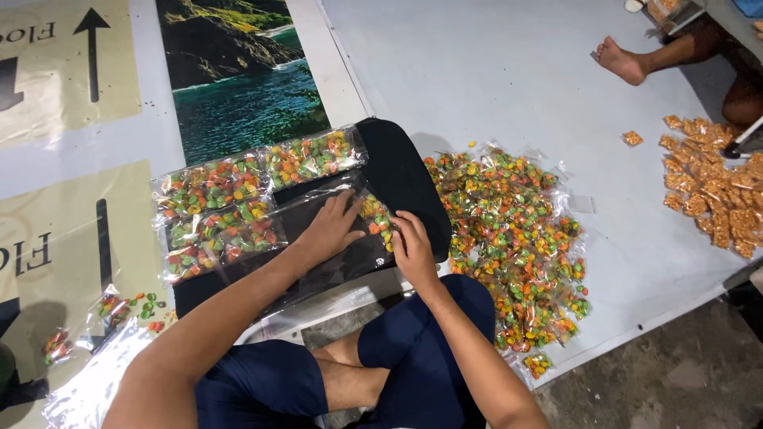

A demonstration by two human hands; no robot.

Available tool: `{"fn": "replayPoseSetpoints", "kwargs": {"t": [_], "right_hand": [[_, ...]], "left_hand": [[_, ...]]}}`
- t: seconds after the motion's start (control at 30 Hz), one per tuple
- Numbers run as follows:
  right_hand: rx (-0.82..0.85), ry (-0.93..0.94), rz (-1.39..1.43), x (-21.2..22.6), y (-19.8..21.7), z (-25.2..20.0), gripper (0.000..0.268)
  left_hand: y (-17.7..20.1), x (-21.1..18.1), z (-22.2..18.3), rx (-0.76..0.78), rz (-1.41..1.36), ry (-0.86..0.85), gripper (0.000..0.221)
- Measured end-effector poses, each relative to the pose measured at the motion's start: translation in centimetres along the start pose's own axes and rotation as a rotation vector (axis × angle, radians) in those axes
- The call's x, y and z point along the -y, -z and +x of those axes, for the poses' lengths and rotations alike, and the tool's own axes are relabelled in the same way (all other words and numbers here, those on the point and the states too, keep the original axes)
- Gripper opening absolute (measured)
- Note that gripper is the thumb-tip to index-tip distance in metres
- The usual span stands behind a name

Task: Bagging small colorful candies into clear plastic bags while sitting on the floor

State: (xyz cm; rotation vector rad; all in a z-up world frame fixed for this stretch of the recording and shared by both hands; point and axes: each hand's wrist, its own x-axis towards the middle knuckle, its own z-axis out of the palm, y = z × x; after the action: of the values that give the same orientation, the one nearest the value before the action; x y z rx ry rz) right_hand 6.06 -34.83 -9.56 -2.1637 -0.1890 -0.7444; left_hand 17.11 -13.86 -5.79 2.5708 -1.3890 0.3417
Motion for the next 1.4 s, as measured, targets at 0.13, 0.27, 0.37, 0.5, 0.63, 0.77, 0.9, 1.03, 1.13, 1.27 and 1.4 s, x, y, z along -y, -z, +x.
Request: {"fn": "replayPoseSetpoints", "kwargs": {"t": [0.13,0.27,0.37,0.5,0.63,0.77,0.9,1.03,1.13,1.27,1.4], "right_hand": [[0.018,-0.013,-0.029,0.9,-0.2,-0.2,0.029],[0.053,-0.021,-0.058,0.6,-0.2,-0.2,0.030],[0.056,0.006,-0.120,1.2,0.3,-0.2,0.030],[-0.088,0.052,-0.437,2.2,1.0,-0.4,0.023],[-0.082,0.049,-0.342,2.1,0.4,-0.3,0.016],[-0.074,0.136,-0.376,1.5,0.6,-0.1,0.019],[-0.018,0.133,-0.316,1.2,2.0,-0.4,0.022],[-0.121,0.125,-0.348,-2.8,6.5,-0.8,0.016],[-0.197,0.074,-0.478,-8.9,10.9,-3.1,0.011],[0.172,-0.395,-0.648,-16.9,16.4,-8.3,0.015],[0.374,-0.405,-0.582,-13.5,18.2,-8.9,0.028]], "left_hand": [[-1.9,0.1,-0.4,-0.100,0.262,-0.086,0.069],[-0.7,-0.1,-0.7,-0.072,0.117,-0.059,0.066],[1.8,-1.0,-1.4,-0.046,0.049,-0.098,0.062],[1.3,-0.8,-2.4,-0.020,-0.014,-0.188,0.049],[0.4,-0.5,-2.5,0.002,-0.077,-0.245,0.049],[-0.5,-0.4,-1.9,0.017,-0.068,-0.246,0.053],[1.0,-0.6,-1.8,0.077,-0.132,-0.236,0.053],[3.0,0.4,-3.2,0.111,-0.342,-0.249,0.053],[4.5,1.1,-5.9,0.076,-0.478,-0.208,0.049],[7.4,1.2,-9.7,0.139,-0.820,0.051,0.037],[10.5,0.8,-13.4,0.115,-1.035,0.328,0.037]]}}
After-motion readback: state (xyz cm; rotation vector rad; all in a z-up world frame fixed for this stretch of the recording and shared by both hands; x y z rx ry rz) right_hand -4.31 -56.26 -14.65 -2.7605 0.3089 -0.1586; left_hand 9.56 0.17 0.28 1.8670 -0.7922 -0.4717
